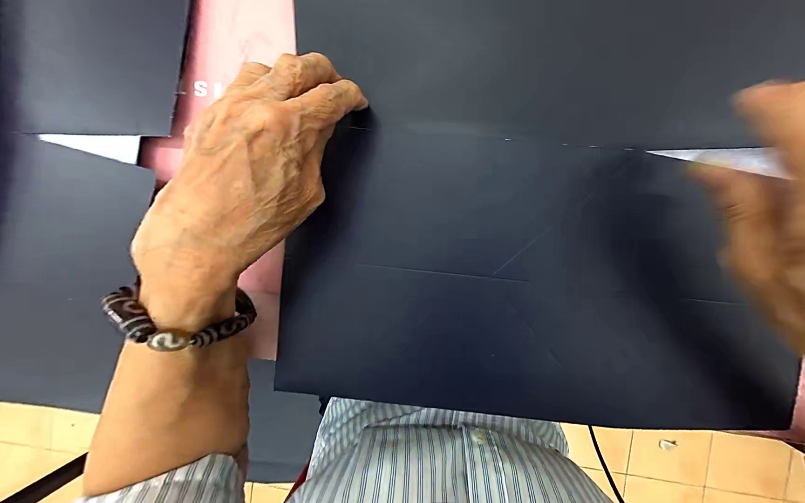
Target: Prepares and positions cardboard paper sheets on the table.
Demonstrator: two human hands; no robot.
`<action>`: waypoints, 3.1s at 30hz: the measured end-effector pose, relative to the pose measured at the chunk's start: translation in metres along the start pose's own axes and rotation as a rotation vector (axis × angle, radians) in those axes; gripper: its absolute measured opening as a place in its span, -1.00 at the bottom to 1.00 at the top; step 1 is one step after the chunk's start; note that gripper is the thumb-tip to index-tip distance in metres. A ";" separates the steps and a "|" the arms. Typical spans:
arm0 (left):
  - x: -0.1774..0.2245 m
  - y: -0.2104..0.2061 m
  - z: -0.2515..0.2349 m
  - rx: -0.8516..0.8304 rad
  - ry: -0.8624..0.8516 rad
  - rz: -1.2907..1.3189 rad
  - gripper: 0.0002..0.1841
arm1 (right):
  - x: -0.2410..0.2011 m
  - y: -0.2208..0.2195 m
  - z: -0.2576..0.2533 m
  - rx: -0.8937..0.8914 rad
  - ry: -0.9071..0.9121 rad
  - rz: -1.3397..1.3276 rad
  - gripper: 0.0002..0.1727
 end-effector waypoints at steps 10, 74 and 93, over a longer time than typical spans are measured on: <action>0.001 0.007 -0.006 0.046 0.043 0.034 -0.74 | -0.081 -0.051 -0.009 0.099 0.223 -0.039 -0.06; -0.016 0.008 -0.299 0.158 0.530 0.863 -0.66 | 0.102 -0.117 -0.162 -0.060 0.035 -0.047 -0.31; -0.028 -0.069 -0.352 0.008 0.066 -0.178 -0.37 | 0.165 -0.125 -0.186 -0.035 -0.028 0.002 0.01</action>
Point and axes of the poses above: each hand's wrist, its own z-axis away from the middle knuckle, its own y-axis out of the back of the hand, x = y × z, the point moved 8 cm from there along -z, towards the middle knuckle, and after that the axes turned 15 degrees about x, right-handed, at the moved point
